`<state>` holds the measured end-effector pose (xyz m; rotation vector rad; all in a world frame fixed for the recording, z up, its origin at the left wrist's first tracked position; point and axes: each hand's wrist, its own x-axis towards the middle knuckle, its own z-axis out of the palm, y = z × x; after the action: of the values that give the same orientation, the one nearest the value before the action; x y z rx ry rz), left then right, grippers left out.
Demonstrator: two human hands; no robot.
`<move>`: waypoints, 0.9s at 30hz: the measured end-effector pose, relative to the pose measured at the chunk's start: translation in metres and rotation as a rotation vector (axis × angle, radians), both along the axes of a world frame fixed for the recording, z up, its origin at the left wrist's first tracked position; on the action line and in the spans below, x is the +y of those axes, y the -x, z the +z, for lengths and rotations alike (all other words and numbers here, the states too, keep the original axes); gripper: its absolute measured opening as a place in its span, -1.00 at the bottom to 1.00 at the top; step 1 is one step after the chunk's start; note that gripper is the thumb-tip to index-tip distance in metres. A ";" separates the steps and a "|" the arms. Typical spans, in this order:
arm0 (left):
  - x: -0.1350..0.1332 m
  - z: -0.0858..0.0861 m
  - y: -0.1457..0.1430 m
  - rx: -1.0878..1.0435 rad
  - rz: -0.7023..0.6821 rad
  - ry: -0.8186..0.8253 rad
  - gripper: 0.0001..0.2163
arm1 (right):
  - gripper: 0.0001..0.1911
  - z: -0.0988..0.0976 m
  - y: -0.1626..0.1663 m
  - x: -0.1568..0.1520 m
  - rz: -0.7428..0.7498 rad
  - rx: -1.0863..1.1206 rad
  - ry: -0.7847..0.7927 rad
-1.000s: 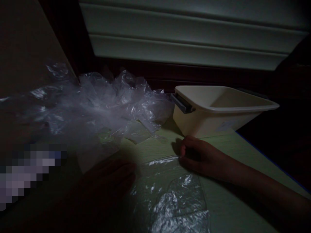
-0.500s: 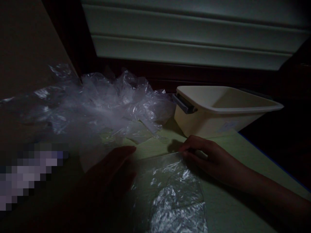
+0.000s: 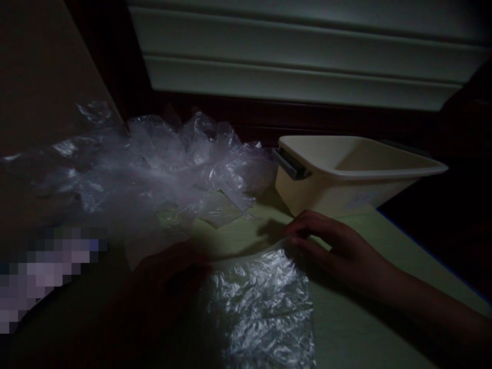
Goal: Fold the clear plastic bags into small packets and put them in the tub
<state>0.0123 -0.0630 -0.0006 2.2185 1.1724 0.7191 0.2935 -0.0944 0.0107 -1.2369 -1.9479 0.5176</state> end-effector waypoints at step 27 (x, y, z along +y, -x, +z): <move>0.004 -0.004 0.007 0.207 -0.227 -0.467 -0.69 | -0.85 0.002 -0.001 -0.002 0.137 -0.224 0.124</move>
<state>0.0054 -0.0589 -0.0046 2.8172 0.8852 0.7383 0.2950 -0.0969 0.0128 -1.2909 -2.2292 0.5989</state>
